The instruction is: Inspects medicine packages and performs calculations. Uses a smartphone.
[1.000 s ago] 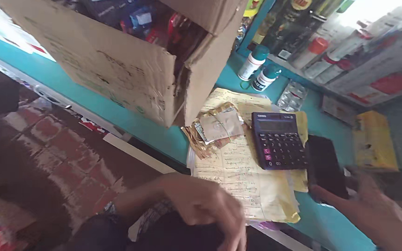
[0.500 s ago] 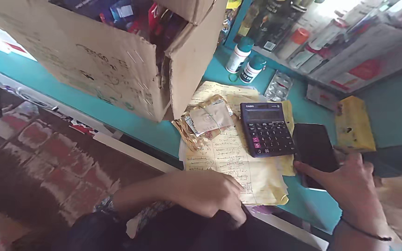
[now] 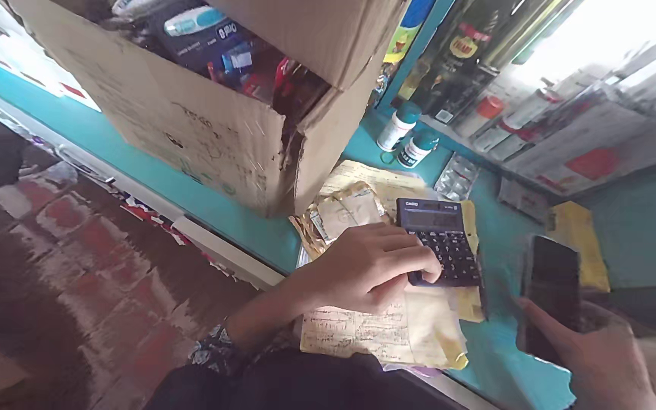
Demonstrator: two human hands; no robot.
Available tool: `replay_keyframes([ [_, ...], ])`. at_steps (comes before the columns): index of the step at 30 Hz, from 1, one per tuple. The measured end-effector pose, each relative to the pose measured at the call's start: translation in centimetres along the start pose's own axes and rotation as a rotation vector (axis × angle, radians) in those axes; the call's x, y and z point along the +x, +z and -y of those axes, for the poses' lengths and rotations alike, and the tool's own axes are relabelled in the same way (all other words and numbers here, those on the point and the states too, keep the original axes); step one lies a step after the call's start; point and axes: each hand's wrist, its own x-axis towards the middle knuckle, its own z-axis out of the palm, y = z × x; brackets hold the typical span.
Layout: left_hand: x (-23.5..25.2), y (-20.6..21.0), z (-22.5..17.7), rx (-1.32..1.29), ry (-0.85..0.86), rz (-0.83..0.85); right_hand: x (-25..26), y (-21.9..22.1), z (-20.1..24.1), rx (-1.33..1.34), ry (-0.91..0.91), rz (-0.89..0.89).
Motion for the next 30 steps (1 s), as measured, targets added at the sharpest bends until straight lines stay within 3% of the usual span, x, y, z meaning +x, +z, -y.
replay_keyframes([
  [4, 0.5, -0.4, 0.1, -0.318, -0.104, 0.078, -3.3, -0.8, 2.3, 0.076, -0.117, -0.008],
  [8, 0.4, -0.9, -2.3, -0.387, -0.395, 0.280, -6.0, 0.4, 4.2, 0.129, -0.346, -0.046],
  [11, -0.5, 0.5, -4.7, -0.548, -0.617, 0.318, -7.6, 2.0, 6.3, 0.212, -0.466, 0.037],
  [15, -1.9, 2.8, -5.6, -0.818, -0.612, 0.169, -9.1, 4.9, 8.5, 0.209, -0.481, 0.102],
  [18, -2.3, 2.8, -5.9, -0.879, -0.741, 0.005, -9.9, 6.6, 9.9, 0.129, -0.494, 0.054],
  [23, -3.8, 4.0, -3.7, -0.978, -0.794, -0.294, -9.3, 6.2, 8.6, 0.131, -0.714, 0.098],
  [26, -4.1, 3.8, -3.6, -1.064, -0.837, -0.330, -8.5, 5.4, 7.4, 0.102, -0.898, 0.006],
  [30, -3.7, 3.7, -3.9, -0.957, -0.826, -0.269, -8.1, 5.6, 7.4, -0.150, -1.141, -0.069],
])
